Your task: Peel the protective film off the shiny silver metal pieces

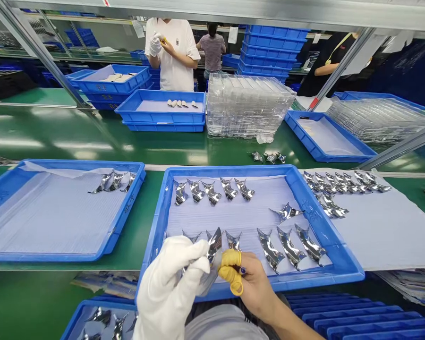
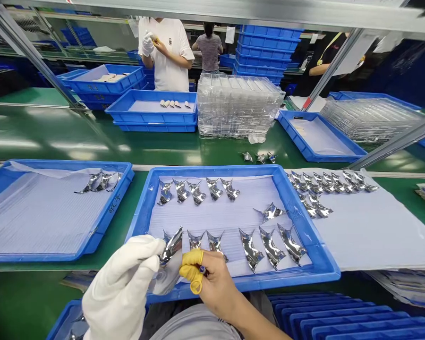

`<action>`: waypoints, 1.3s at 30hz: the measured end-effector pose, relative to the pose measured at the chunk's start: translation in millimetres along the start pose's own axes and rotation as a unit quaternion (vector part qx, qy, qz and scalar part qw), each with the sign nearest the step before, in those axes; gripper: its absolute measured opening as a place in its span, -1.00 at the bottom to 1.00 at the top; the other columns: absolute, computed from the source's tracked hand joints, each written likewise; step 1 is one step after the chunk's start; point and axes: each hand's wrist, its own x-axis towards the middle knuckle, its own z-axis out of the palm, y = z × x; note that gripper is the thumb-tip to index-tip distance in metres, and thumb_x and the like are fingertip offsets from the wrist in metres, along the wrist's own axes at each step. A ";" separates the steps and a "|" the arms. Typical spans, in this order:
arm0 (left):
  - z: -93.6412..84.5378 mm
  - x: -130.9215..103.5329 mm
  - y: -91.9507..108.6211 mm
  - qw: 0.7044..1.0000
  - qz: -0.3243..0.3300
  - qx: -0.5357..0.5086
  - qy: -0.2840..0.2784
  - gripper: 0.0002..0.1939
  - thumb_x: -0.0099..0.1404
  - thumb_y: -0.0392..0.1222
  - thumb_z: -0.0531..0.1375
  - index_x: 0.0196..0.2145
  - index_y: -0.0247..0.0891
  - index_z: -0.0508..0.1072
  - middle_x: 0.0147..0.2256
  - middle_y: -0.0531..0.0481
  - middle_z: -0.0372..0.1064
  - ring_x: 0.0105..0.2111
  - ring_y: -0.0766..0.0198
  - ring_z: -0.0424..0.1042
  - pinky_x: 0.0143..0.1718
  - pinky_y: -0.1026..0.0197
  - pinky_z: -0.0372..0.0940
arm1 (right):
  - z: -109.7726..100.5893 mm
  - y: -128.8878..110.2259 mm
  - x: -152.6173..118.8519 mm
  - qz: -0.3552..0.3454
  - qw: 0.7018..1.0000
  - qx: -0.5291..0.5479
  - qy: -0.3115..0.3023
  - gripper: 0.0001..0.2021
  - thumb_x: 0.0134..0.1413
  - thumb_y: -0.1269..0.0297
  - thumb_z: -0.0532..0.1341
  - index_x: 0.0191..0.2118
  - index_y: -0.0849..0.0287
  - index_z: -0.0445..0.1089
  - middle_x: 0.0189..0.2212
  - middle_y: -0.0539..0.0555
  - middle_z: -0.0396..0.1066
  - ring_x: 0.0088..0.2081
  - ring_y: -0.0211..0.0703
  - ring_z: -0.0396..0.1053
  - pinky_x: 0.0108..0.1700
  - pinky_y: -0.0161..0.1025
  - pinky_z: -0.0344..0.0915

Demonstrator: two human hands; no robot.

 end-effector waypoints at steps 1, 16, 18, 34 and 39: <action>1.4 -1.5 -1.9 0.999 -0.043 -0.024 0.023 -0.67 0.35 -0.39 0.28 -0.01 -0.03 0.59 -0.18 0.06 0.62 -0.12 0.23 0.53 -0.04 0.21 0.42 | 0.3 -2.2 0.3 0.020 1.000 0.019 -0.008 -0.65 0.32 0.13 0.27 -0.49 0.13 0.33 -0.58 -0.10 0.18 -0.53 -0.29 0.05 -0.45 -0.31 0.09; 12.6 7.7 -4.3 0.943 -0.260 -0.162 0.127 -0.89 0.21 -0.20 0.45 -0.29 -0.13 0.62 -0.24 0.08 0.67 -0.25 0.31 0.65 -0.14 0.40 0.50 | 6.8 -4.8 -1.2 0.221 0.934 0.281 -0.010 -0.62 0.07 -0.01 0.48 -0.38 0.18 0.42 -0.61 -0.20 0.01 -0.60 -0.43 -0.17 -0.57 -0.39 -0.16; 14.1 11.3 -4.3 0.943 -0.260 -0.163 0.126 -0.88 0.19 -0.19 0.46 -0.31 -0.15 0.61 -0.26 0.07 0.66 -0.26 0.30 0.65 -0.16 0.39 0.51 | 7.8 -1.8 -1.2 0.244 0.918 0.312 -0.006 -0.59 0.02 -0.03 0.51 -0.37 0.18 0.41 -0.63 -0.22 0.01 -0.62 -0.46 -0.20 -0.59 -0.41 -0.18; 18.1 23.3 3.6 0.960 -0.238 -0.101 0.108 -0.88 0.18 -0.22 0.44 -0.34 -0.17 0.57 -0.30 0.04 0.64 -0.29 0.25 0.62 -0.18 0.28 0.51 | 10.2 -3.4 6.6 0.300 0.889 0.346 0.006 -0.50 -0.12 -0.11 0.55 -0.41 0.18 0.37 -0.73 -0.26 0.06 -0.70 -0.52 -0.21 -0.62 -0.42 -0.23; 17.1 27.4 2.0 0.933 -0.323 -0.121 0.101 -0.70 0.09 -0.04 0.49 -0.29 -0.24 0.60 -0.25 -0.08 0.66 -0.23 0.11 0.64 -0.16 0.18 0.53 | 9.3 -6.9 6.9 0.268 0.909 0.320 0.030 -0.55 -0.08 -0.05 0.54 -0.45 0.17 0.37 -0.69 -0.25 0.00 -0.67 -0.49 -0.19 -0.62 -0.41 -0.19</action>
